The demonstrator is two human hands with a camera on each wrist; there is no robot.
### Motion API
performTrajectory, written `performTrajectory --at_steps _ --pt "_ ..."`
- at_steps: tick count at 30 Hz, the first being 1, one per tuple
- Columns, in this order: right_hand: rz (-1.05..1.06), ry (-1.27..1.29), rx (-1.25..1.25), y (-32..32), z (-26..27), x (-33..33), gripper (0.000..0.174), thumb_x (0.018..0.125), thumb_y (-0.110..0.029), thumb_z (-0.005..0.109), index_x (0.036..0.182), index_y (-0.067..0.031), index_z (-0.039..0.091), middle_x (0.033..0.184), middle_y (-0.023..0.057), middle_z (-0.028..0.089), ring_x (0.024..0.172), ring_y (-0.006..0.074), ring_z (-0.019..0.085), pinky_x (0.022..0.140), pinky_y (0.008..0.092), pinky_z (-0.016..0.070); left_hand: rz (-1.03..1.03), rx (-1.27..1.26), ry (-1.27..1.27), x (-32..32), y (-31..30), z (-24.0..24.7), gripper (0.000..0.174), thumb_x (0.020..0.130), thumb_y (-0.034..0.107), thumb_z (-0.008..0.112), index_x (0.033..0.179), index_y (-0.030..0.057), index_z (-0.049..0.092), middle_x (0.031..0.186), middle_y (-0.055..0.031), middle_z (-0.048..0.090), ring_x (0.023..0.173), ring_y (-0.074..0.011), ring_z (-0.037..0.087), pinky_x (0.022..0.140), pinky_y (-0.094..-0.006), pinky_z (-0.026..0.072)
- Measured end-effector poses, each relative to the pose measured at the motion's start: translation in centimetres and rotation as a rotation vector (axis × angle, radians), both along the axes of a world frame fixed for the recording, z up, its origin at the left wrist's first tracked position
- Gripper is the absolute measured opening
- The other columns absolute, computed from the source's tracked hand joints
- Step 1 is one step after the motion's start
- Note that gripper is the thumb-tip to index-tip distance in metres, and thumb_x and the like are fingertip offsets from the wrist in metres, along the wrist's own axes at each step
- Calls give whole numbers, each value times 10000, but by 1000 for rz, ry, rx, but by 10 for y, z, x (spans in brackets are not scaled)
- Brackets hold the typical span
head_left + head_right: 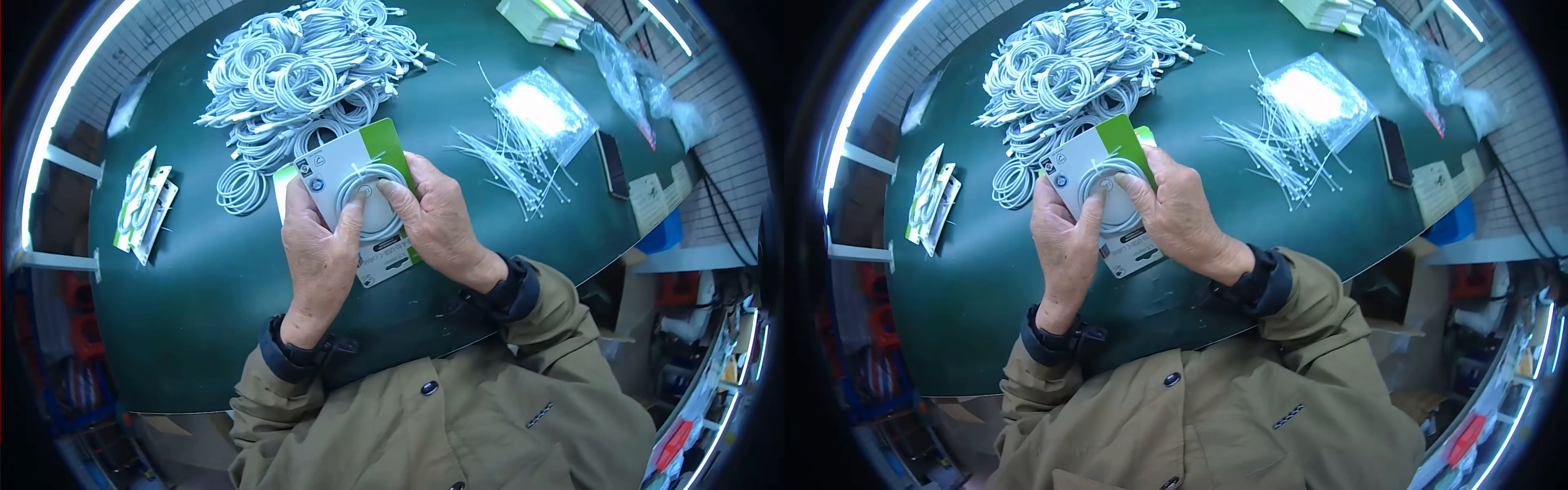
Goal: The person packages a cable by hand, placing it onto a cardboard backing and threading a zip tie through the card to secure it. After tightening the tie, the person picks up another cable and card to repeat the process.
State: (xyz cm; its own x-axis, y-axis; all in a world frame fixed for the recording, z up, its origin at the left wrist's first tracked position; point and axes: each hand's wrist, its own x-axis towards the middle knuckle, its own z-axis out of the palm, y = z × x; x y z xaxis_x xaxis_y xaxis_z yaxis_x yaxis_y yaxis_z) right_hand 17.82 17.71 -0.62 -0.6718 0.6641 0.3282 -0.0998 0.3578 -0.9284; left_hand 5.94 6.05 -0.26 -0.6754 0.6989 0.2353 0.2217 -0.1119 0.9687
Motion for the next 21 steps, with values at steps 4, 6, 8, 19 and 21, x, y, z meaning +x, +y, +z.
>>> performTrajectory --at_steps 4,6,8,19,21 --pt "-63 28 113 -3 2 -3 267 1086 -121 604 1281 62 610 997 254 747 872 377 764 742 411 582 43 95 9 3 6 1 389 1019 94 695 1344 -55 542 1165 -153 716 1054 -195 707 881 -342 581" --pt "-64 27 114 -5 3 -4 257 1092 -119 593 1274 62 613 991 252 749 860 373 764 732 411 581 28 46 19 2 3 4 404 1030 81 673 1373 -57 509 1226 -149 692 1108 -178 684 945 -321 562" --pt "-68 24 134 -4 2 -3 248 1097 -118 583 1262 63 617 984 250 749 844 370 763 723 410 580 14 29 17 2 3 4 419 1035 80 663 1391 -59 493 1255 -148 680 1135 -169 672 976 -310 552" --pt "-145 247 -112 -7 -6 -15 222 1027 -69 705 1214 38 651 970 136 739 772 143 714 626 341 546 90 37 38 8 3 7 367 988 97 713 1293 -47 568 1146 -152 714 1033 -193 702 890 -349 571" --pt "-156 172 -112 -6 -6 -11 228 995 -57 744 1191 22 659 955 124 724 751 117 694 608 325 536 92 39 46 8 2 4 360 986 99 716 1283 -46 573 1136 -151 716 1026 -190 703 885 -347 571"
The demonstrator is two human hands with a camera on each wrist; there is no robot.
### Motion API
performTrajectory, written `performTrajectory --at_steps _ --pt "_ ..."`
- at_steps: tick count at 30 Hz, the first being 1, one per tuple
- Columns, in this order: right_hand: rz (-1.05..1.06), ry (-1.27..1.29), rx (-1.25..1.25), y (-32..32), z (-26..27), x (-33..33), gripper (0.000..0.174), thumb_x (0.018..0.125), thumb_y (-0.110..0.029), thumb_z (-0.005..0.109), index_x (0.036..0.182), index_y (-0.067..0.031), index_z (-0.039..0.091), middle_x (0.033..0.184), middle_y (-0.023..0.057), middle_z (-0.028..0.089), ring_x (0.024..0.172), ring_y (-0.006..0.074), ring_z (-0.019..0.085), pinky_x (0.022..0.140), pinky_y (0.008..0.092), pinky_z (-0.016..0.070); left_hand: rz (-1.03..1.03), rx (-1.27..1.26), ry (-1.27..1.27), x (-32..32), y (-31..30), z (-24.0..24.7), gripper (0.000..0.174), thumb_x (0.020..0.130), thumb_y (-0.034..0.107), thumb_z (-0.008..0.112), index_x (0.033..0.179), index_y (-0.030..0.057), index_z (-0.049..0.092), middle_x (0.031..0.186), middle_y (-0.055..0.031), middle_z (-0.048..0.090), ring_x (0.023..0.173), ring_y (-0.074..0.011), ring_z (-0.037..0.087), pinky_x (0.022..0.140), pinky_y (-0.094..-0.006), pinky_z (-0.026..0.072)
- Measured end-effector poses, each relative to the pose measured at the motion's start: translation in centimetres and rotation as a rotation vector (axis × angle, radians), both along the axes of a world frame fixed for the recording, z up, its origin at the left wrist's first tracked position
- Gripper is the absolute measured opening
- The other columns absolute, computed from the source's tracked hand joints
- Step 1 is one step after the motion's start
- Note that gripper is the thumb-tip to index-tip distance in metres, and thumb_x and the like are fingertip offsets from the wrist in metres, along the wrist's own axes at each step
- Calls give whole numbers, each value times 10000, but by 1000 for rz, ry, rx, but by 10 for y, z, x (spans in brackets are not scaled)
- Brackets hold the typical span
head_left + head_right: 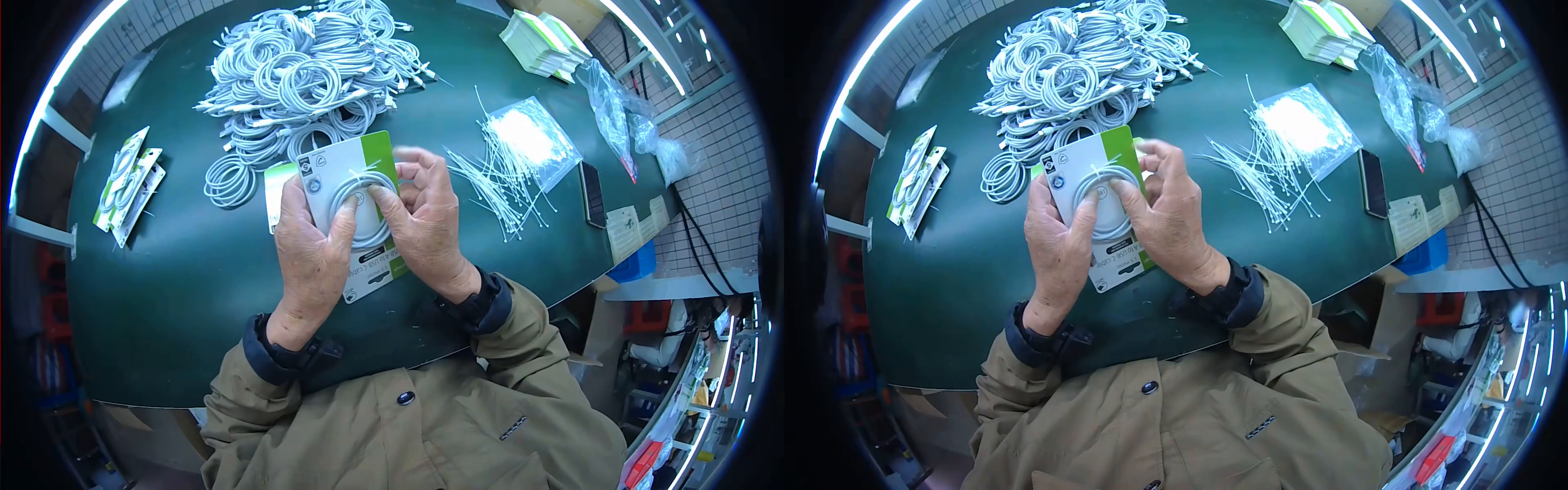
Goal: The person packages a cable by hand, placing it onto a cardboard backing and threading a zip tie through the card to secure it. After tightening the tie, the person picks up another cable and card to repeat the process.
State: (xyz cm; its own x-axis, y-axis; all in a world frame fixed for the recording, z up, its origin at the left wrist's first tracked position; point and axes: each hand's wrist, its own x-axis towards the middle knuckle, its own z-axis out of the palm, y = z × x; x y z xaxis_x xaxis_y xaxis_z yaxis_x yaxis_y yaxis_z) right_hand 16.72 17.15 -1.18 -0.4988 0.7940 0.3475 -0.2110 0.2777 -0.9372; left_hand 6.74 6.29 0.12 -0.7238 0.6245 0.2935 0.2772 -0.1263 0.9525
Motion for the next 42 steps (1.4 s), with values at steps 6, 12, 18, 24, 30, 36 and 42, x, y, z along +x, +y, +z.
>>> performTrajectory --at_steps 6,12,18,24,30,36,42 --pt "5 -138 205 8 -7 9 193 949 -35 783 1097 2 664 939 142 686 715 202 675 628 362 539 -1 29 -7 1 0 -6 372 979 108 726 1283 -42 573 1106 -149 722 1006 -196 708 876 -350 571" --pt "-63 -84 439 12 -11 6 165 955 -5 757 1090 -4 664 950 167 667 789 332 681 689 405 548 41 -23 114 4 4 -5 390 973 114 728 1286 -52 565 1091 -186 724 968 -248 737 844 -383 585" --pt "-80 -25 421 14 -11 7 151 935 25 768 1056 -7 681 903 124 660 757 243 641 658 345 514 78 -118 211 5 -1 2 395 974 107 725 1306 -40 570 1123 -145 712 984 -156 688 846 -346 573" --pt "-2 30 86 21 -20 14 184 988 29 741 1149 7 652 943 14 679 817 35 617 689 207 505 -127 -110 -133 -2 -15 3 401 972 81 763 1315 -25 584 1101 -99 723 906 -99 682 781 -278 576" --pt "251 114 -103 11 -8 14 339 1018 6 707 1312 31 541 1126 105 705 1016 114 706 874 231 568 -353 -135 -371 -19 -38 5 366 990 63 742 1304 -69 607 1146 -101 742 979 -120 719 835 -279 603" --pt "255 -31 -162 11 13 16 343 1072 -74 635 1375 29 510 1037 94 713 742 85 663 642 203 520 -131 -82 -322 -49 -74 17 179 994 93 748 1128 2 672 929 -38 722 744 -68 634 650 -236 516" --pt "277 -101 -186 14 2 15 177 1073 -55 612 1234 14 632 965 70 715 689 69 642 573 200 486 230 390 -447 -206 -122 19 187 1031 124 727 1161 13 649 945 -25 685 807 -127 663 755 -282 574"
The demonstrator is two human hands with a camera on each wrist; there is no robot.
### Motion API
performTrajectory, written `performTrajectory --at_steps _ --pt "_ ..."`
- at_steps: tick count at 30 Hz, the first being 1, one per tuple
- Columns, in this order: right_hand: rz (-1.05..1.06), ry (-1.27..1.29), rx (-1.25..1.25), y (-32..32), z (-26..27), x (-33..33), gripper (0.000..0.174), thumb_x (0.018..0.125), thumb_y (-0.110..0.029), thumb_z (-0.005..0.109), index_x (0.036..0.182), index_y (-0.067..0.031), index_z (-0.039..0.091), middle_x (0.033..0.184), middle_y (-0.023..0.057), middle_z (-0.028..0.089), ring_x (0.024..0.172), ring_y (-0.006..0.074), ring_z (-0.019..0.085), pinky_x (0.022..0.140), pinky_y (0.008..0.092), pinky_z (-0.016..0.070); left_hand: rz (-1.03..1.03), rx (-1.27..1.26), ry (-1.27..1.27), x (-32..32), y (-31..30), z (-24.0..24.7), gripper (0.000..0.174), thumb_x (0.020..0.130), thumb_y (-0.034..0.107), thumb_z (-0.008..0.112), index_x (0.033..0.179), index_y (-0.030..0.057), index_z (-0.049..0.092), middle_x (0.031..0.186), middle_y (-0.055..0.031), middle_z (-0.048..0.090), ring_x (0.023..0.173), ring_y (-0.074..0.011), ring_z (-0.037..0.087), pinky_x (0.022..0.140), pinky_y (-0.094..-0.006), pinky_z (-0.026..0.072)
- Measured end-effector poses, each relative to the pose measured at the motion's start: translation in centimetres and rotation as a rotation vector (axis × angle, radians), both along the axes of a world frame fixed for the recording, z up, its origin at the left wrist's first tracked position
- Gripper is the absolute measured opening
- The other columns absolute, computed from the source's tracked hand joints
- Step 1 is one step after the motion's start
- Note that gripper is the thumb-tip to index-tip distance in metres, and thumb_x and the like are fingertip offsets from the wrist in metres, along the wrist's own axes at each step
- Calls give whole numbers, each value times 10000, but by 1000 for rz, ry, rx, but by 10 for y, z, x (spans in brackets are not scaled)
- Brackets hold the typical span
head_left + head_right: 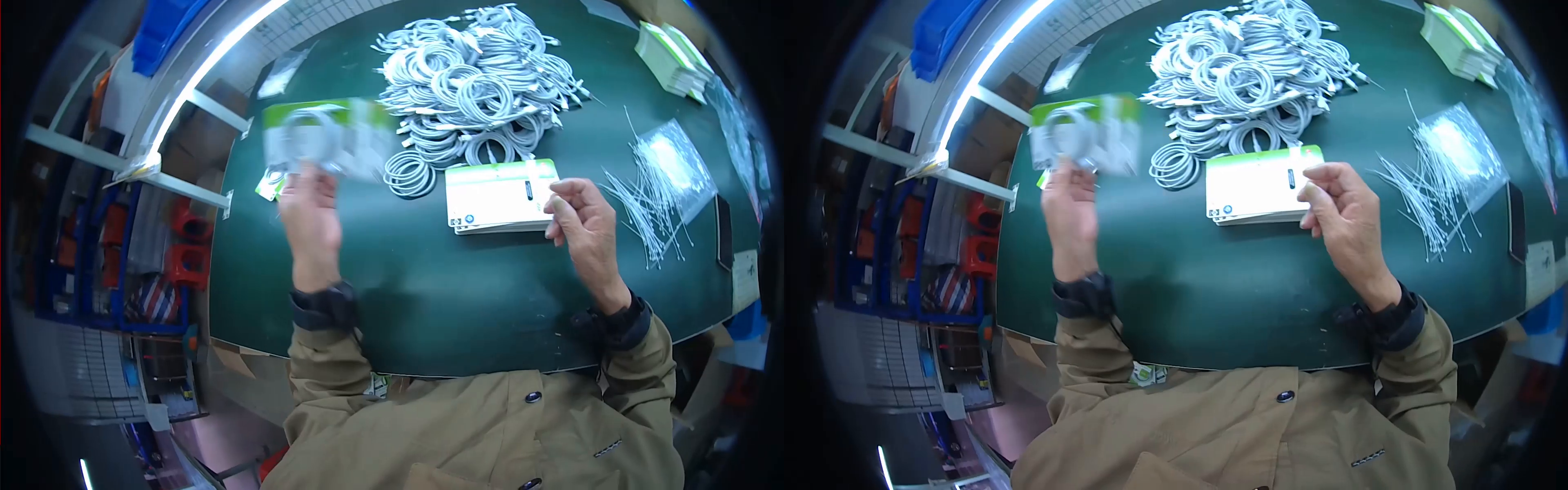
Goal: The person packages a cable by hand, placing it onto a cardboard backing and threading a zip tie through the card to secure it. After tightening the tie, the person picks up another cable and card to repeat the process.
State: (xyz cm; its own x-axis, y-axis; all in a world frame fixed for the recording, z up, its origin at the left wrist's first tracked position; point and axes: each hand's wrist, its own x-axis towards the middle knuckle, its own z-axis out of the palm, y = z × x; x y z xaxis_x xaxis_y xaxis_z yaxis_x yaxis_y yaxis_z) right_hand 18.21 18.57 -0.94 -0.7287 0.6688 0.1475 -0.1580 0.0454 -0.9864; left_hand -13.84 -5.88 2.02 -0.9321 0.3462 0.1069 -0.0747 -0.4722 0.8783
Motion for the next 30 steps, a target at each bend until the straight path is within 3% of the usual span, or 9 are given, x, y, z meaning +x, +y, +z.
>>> performTrajectory --at_steps 2,5,8,12,16,17,20,27,30 --pt "44 -54 20 -1 1 -1 164 1067 -51 617 1217 11 642 940 60 714 687 68 641 574 201 486 161 198 -191 1 10 14 286 1030 127 730 1245 -32 629 1105 -82 699 974 -192 696 864 -315 597" --pt "78 -106 17 -3 3 -1 144 1055 -38 626 1185 17 653 929 56 717 685 68 641 579 207 493 -19 -35 -319 1 6 -25 354 1027 121 733 1311 -53 612 1229 -126 689 1074 -249 697 924 -350 601" --pt "98 -135 19 -2 2 -2 144 1048 -34 637 1176 26 659 932 62 718 705 70 648 608 214 522 -236 -315 -106 26 14 -54 415 1043 139 713 1391 -51 589 1286 -154 688 1124 -264 691 977 -384 582" --pt "121 -152 7 -3 4 -3 115 1043 -30 643 1134 32 675 912 51 702 721 67 648 636 220 549 -199 -834 528 43 41 -48 488 968 189 798 1376 -27 639 1270 -124 697 1104 -204 692 923 -340 573" --pt "135 -173 19 -4 5 -3 87 1041 -30 649 1089 34 685 882 35 681 725 62 641 644 226 559 -18 -1114 1403 47 65 -43 613 846 218 860 1377 1 644 1239 -161 710 1148 -306 664 996 -417 542" --pt "137 -176 20 -4 6 -3 85 1040 -31 652 1084 34 685 879 34 679 724 61 639 643 227 560 -123 -1151 1309 45 68 -49 612 849 226 846 1375 -1 632 1209 -187 708 1151 -359 638 1024 -456 520" --pt "138 -188 18 -4 7 -2 80 1039 -36 661 1073 33 683 871 31 674 723 58 634 640 229 561 -170 -1317 1167 45 66 -56 593 866 229 834 1371 -1 624 1171 -180 710 1115 -358 641 995 -475 523" --pt "147 -172 24 -4 5 -1 73 1041 -41 663 1066 24 684 858 27 672 717 57 627 641 231 563 38 -1509 1102 39 33 -63 294 972 186 706 1182 -11 642 1112 -215 715 1050 -415 650 914 -518 527" --pt "143 -172 30 -4 3 -1 74 1042 -42 663 1066 24 685 850 25 671 715 57 627 639 231 564 121 -1368 778 37 19 -50 248 1016 188 633 1133 -28 669 999 -185 735 877 -291 689 823 -410 552"
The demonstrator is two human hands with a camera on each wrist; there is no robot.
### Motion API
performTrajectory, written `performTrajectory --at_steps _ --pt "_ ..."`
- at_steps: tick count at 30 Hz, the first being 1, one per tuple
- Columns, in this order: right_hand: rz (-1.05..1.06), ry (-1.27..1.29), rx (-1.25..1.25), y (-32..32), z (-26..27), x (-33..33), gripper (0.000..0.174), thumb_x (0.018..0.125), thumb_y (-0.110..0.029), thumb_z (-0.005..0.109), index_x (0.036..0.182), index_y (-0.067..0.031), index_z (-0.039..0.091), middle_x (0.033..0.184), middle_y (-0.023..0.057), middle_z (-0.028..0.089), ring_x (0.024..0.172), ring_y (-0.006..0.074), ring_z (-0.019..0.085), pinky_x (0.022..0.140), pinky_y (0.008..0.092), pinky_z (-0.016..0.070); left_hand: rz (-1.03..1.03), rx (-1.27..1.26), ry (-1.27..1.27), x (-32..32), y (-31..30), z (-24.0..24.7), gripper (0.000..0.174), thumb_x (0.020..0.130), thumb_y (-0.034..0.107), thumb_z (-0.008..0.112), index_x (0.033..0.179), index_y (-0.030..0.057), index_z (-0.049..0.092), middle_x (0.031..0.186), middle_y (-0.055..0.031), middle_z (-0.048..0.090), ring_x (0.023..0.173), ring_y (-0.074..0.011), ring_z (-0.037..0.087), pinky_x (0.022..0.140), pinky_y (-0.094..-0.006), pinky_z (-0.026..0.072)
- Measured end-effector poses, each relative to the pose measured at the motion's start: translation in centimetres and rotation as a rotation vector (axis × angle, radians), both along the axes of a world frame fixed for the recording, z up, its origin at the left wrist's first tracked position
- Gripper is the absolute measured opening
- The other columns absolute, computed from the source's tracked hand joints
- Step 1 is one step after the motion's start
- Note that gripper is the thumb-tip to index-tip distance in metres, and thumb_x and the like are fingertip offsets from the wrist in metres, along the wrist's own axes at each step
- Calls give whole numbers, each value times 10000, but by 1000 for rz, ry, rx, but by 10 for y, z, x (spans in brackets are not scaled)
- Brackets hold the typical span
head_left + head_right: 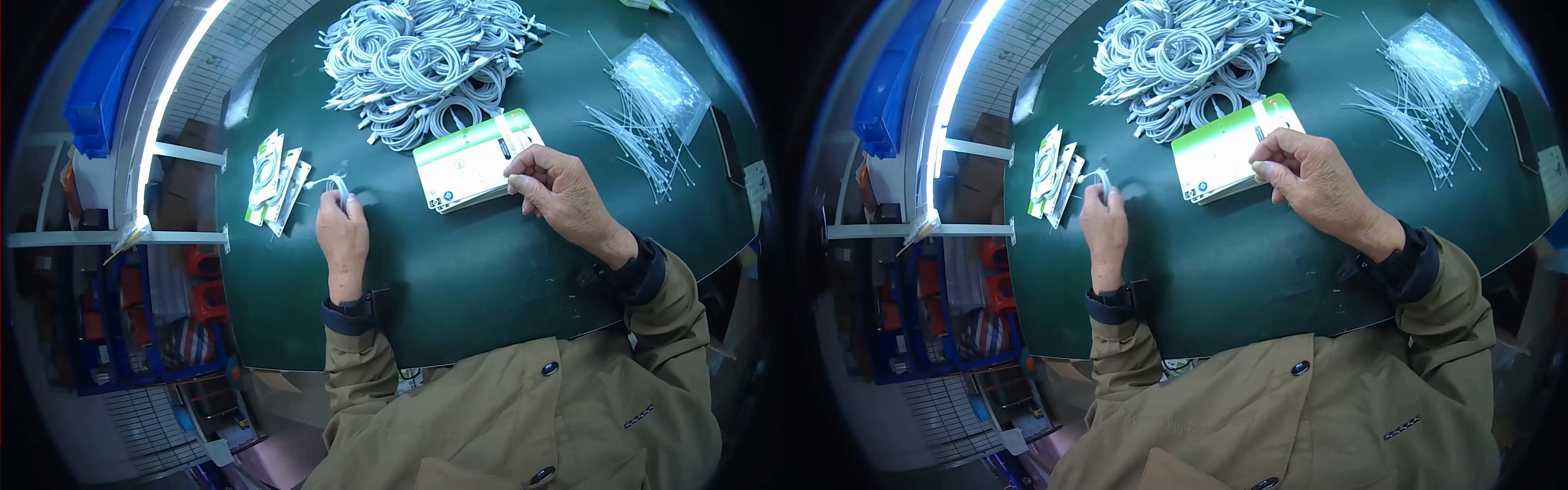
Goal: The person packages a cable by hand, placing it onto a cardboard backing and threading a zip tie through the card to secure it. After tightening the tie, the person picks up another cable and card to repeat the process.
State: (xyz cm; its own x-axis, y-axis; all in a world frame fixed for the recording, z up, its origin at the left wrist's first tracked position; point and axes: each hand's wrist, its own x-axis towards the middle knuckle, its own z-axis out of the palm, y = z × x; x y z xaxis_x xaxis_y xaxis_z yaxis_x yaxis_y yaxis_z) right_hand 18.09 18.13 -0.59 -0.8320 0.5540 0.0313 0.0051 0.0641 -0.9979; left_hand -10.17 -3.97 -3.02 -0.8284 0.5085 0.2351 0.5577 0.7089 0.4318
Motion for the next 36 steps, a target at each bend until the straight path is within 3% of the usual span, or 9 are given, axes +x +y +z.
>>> performTrajectory --at_steps 1,5,9,16,19,21,27,34,36 --pt "0 -2 5 0 -1 0 75 1042 -43 662 1066 25 685 847 24 671 715 56 628 638 231 564 25 173 -90 6 -3 8 239 1047 171 586 1122 -40 671 940 -118 745 794 -191 676 756 -344 544" --pt "29 -10 -20 -2 0 -2 100 1045 -74 663 1072 18 692 875 33 699 714 64 641 619 227 552 -186 680 -200 25 -8 25 186 1075 95 567 1152 -36 675 1011 -78 734 948 -163 685 847 -339 552" --pt "132 -7 -138 4 0 -1 218 1057 -144 655 1182 24 714 913 39 724 711 69 653 598 220 534 -556 552 32 56 3 44 215 985 -87 611 1190 -41 660 1104 -139 736 1106 -259 701 957 -409 559" --pt "412 102 -392 20 14 8 453 1108 -219 583 1449 79 572 1113 139 755 621 53 578 543 187 475 -1078 378 246 119 48 66 460 759 -152 702 1183 26 702 1052 -142 729 1035 -361 717 863 -440 595" --pt "364 171 -599 27 12 12 509 1113 -268 615 1469 90 553 898 50 695 616 44 570 509 198 438 -1132 346 298 124 56 61 268 674 -103 716 906 25 677 962 -107 689 1036 -321 721 851 -424 601" --pt "399 167 -631 31 14 15 524 1113 -240 599 1493 109 511 905 59 695 614 48 578 511 199 453 -1150 343 360 127 61 58 186 631 -38 717 741 39 588 891 -82 646 1014 -288 719 836 -407 599" --pt "424 15 -435 24 21 15 630 967 1 578 1564 125 419 1249 168 724 810 109 669 683 242 544 -937 319 456 120 70 58 250 627 0 794 734 36 571 848 -97 612 932 -300 694 766 -423 574" --pt "327 116 -652 27 14 12 521 1127 -271 592 1480 105 514 1077 76 685 791 90 622 654 220 537 -1017 340 493 126 76 56 245 603 -5 773 713 46 559 852 -70 599 953 -276 696 772 -406 580" --pt "347 132 -745 30 15 13 469 1155 -306 541 1445 61 566 1006 34 660 714 57 560 588 200 470 -1070 374 502 128 79 53 198 624 11 727 703 52 550 875 -67 606 986 -263 700 801 -393 594"
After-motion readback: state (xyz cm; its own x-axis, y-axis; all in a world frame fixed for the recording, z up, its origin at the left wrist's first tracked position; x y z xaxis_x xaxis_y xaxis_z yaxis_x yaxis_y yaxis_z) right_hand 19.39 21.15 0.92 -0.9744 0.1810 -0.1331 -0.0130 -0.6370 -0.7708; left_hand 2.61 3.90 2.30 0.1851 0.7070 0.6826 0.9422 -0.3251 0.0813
